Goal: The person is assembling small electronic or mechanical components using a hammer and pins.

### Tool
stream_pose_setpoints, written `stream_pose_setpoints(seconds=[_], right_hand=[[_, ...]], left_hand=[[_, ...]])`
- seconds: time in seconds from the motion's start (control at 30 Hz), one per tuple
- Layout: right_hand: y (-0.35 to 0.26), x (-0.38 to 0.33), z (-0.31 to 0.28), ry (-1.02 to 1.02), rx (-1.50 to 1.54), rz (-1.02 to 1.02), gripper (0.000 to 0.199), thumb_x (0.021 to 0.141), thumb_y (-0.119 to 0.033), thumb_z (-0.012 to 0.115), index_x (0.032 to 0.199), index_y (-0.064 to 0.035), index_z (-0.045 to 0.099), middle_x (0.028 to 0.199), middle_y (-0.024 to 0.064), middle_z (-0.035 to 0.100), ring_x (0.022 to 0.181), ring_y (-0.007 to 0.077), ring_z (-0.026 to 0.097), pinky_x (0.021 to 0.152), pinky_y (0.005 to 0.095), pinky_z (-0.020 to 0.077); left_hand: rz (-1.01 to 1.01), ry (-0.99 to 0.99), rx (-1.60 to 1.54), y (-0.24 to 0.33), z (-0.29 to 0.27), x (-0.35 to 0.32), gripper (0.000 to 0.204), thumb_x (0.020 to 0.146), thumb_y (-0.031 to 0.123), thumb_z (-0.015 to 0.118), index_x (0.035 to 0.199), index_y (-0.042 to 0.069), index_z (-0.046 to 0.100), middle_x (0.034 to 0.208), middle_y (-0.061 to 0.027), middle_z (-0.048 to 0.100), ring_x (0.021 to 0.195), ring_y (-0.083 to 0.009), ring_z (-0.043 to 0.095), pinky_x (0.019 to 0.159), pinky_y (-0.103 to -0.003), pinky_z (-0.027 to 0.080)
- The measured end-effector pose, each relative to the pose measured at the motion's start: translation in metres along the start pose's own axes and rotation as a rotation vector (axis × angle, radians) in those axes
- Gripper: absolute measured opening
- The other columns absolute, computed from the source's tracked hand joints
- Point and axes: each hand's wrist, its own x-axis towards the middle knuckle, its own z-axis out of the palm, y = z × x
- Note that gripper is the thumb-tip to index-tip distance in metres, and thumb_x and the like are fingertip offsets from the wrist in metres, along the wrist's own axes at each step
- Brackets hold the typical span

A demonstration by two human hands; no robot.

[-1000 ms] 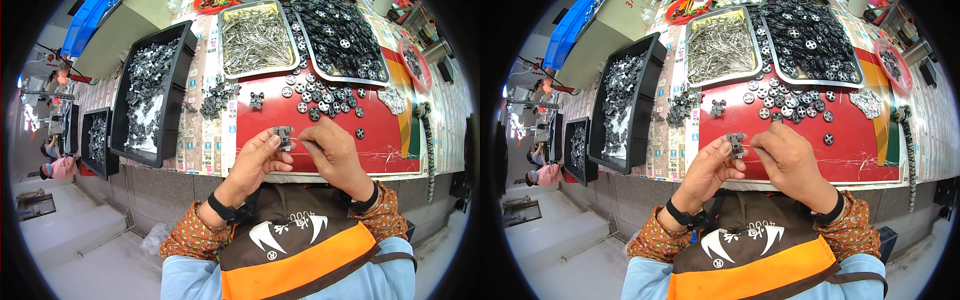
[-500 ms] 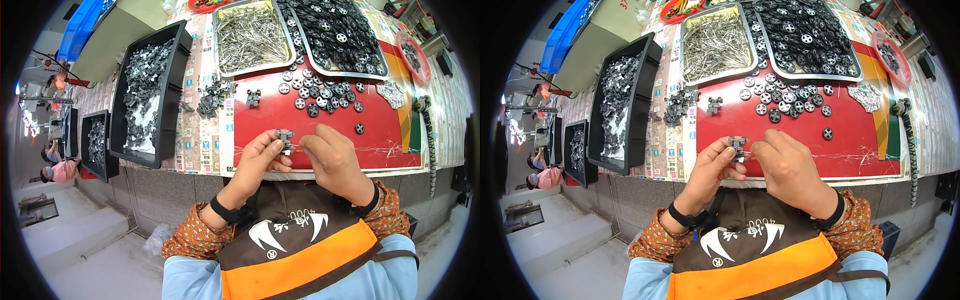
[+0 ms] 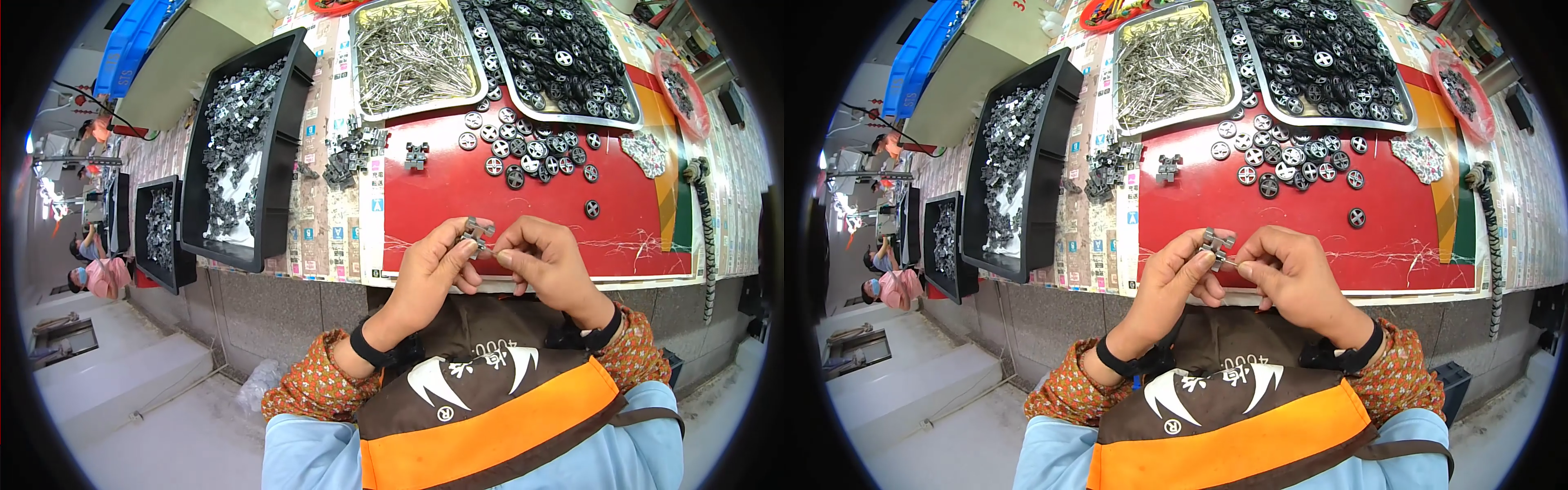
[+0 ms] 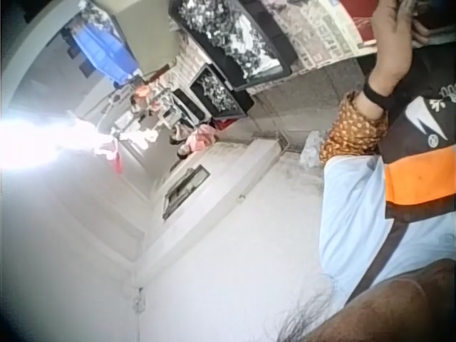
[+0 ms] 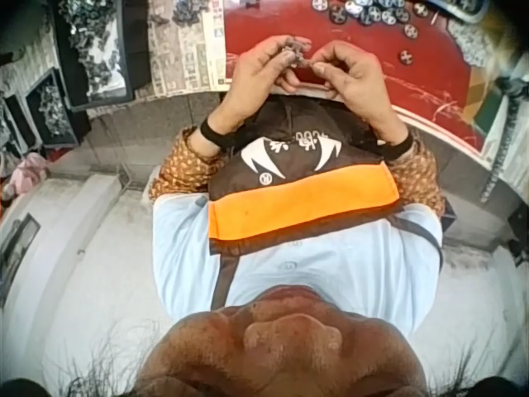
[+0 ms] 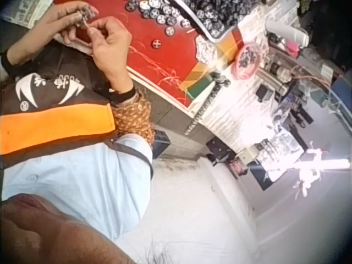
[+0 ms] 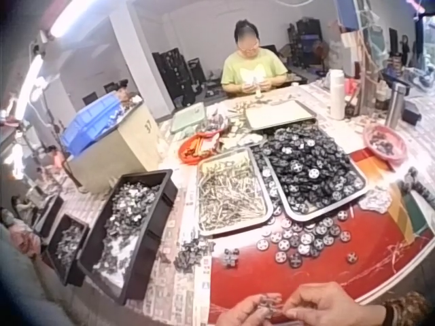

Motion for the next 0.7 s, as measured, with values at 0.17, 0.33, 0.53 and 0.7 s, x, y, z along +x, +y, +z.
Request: stream_pose_setpoints(seconds=[0.17,0.33,0.53,0.7], right_hand=[[-0.004,-0.001,0.009,-0.078,0.022,-0.017,0.016,0.097,-0.011,0.067,0.087,-0.0002,0.063,0.064,0.0027,0.061,0.05,0.0106,0.06,0.045,0.0257,0.0463],[0.017,-0.01,-0.001,0.145,0.148,0.095,0.012,0.089,-0.007,0.07,0.088,0.0015,0.062,0.071,0.008,0.064,0.049,0.0113,0.059,0.042,0.0261,0.0526],[0.013,0.003,0.016,0.116,0.034,-0.151,0.02,0.094,-0.017,0.073,0.095,-0.0027,0.058,0.074,0.0043,0.062,0.054,0.0085,0.058,0.044,0.0221,0.0501],[0.029,0.011,-0.002,0.039,-0.025,-0.139,0.021,0.095,-0.018,0.072,0.092,-0.0041,0.058,0.069,0.0027,0.061,0.05,0.0063,0.054,0.041,0.0199,0.0408]], left_hand=[[-0.031,0.1,0.065,0.004,0.016,-0.023,0.031,0.109,0.017,0.051,0.137,0.005,0.056,0.105,-0.0037,0.07,0.075,-0.0069,0.066,0.065,-0.023,0.058],[0.006,-0.009,0.122,0.002,0.018,-0.006,0.026,0.109,0.021,0.051,0.128,0.004,0.056,0.087,-0.0065,0.068,0.066,-0.0104,0.067,0.06,-0.026,0.056],[0.042,0.04,-0.074,-0.012,0.003,-0.005,0.028,0.109,0.023,0.052,0.131,0.006,0.056,0.091,-0.0021,0.066,0.073,-0.0062,0.062,0.062,-0.022,0.053],[0.043,0.094,-0.084,-0.01,0.003,-0.006,0.03,0.109,0.023,0.052,0.134,0.006,0.056,0.09,-0.0014,0.065,0.071,-0.0055,0.061,0.065,-0.022,0.053]])
